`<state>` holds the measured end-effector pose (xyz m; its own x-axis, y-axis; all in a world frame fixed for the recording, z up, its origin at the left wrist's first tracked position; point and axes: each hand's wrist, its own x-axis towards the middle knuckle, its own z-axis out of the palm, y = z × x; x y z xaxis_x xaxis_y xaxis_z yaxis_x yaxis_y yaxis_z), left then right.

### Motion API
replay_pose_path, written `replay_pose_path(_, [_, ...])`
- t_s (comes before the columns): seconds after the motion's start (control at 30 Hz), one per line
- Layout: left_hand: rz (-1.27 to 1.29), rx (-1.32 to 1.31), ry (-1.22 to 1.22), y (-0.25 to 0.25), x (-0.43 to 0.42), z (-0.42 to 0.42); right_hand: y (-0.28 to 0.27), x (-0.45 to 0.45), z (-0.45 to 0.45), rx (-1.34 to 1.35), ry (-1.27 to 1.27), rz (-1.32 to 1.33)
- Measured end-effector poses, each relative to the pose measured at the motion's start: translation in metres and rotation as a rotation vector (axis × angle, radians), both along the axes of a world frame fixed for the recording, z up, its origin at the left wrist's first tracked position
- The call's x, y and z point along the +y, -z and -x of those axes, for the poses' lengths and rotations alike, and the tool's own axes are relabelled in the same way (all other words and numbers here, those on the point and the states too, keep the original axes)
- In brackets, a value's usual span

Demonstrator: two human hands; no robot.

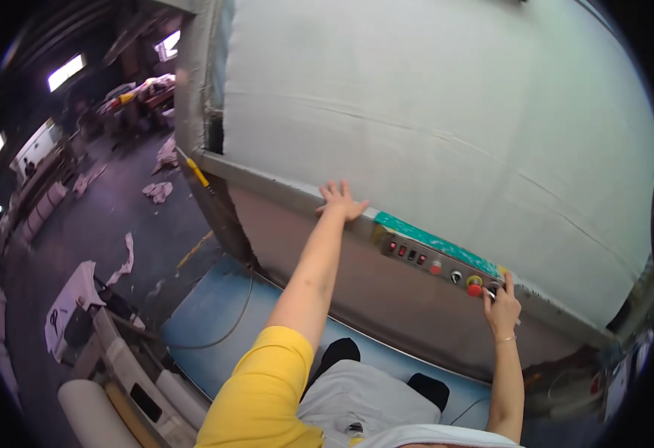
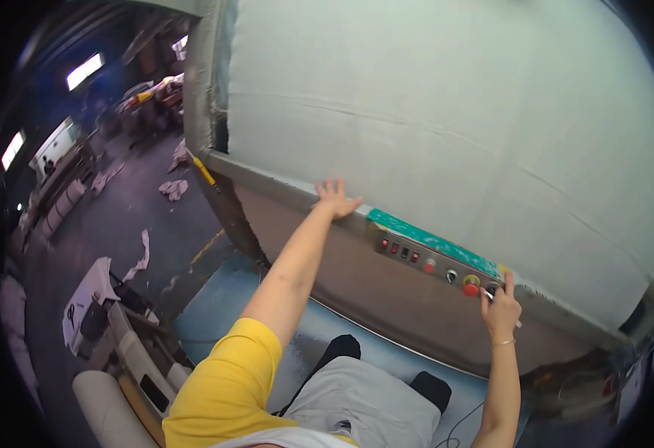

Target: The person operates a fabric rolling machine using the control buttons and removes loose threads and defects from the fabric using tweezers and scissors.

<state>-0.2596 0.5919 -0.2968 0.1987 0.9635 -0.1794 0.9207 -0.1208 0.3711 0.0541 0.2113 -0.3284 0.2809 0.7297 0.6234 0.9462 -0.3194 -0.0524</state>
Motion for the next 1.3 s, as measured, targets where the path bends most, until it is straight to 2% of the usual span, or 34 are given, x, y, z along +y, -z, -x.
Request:
replay_pose_path(0.2, [-0.03,0.034,0.165,0.024,0.023,0.001,-0.001,0.0,0.003,-0.022,0.021,-0.019])
replay_pose_path(0.33, [-0.009,-0.002,0.273,0.007,0.012,0.012,0.001,-0.001,0.0,-0.036,0.05,-0.02])
replay_pose_path(0.63, [0.022,0.043,0.308,-0.013,-0.005,0.021,-0.01,-0.005,0.009,0.045,0.055,0.021])
replay_pose_path(1.03, [0.07,-0.086,0.306,-0.021,-0.013,0.034,-0.014,-0.001,0.006,0.134,0.08,0.074])
replay_pose_path(1.17, [0.039,-0.049,0.357,-0.017,-0.014,0.041,-0.013,0.001,0.008,0.155,0.113,0.096])
replay_pose_path(1.27, [-0.16,-0.117,0.419,-0.005,-0.016,0.053,-0.018,0.004,0.012,0.175,0.165,0.129])
replay_pose_path(1.3, [-0.151,-0.112,0.427,-0.002,-0.013,0.058,-0.016,0.004,0.011,0.131,0.151,0.125])
